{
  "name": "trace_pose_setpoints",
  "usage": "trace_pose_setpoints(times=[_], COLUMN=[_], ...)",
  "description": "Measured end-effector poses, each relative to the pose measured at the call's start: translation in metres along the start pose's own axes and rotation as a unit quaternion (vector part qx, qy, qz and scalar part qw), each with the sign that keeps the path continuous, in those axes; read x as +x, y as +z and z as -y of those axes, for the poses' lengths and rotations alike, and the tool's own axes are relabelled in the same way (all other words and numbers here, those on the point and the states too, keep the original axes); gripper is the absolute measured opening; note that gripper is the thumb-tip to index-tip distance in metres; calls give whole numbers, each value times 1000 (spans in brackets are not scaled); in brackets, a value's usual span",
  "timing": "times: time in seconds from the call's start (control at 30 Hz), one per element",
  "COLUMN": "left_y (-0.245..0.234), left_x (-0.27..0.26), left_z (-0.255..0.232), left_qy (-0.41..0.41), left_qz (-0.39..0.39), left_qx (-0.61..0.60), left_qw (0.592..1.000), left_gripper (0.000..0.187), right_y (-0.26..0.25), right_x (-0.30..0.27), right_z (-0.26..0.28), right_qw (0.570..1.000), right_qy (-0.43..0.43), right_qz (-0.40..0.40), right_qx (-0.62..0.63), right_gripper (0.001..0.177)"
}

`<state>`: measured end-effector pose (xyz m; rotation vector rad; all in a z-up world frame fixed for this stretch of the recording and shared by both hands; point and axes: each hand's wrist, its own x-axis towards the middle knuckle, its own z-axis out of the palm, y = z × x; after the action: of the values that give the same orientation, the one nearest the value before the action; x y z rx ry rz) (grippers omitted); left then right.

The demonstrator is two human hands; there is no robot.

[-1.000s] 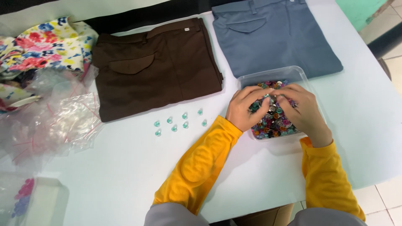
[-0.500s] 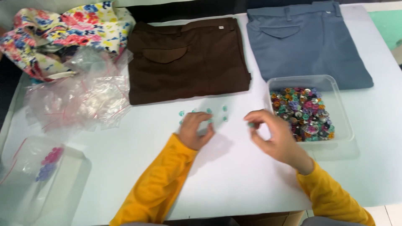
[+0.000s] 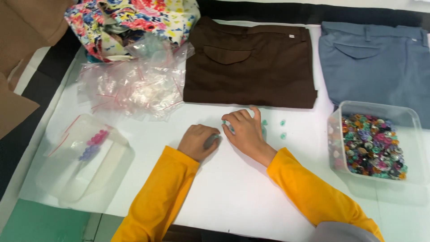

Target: Sorting small colorful buttons from a container and placing them into small plastic bags

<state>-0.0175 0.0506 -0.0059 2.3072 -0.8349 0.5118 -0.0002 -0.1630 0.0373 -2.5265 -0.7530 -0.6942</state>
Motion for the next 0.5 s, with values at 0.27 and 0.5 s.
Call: trace_pose_setpoints(times=[0.27, 0.5], left_y=[18, 12], left_x=[15, 17], left_z=[15, 11], left_qy=[-26, -42], left_qz=[20, 46], left_qx=[43, 43], left_qw=[999, 997], left_gripper=[23, 21], right_y=[22, 3], right_x=[9, 9], right_z=[0, 4], right_qw=[993, 996], right_qy=[50, 43], right_qz=[97, 83], right_qx=[-40, -7], right_gripper=[22, 28])
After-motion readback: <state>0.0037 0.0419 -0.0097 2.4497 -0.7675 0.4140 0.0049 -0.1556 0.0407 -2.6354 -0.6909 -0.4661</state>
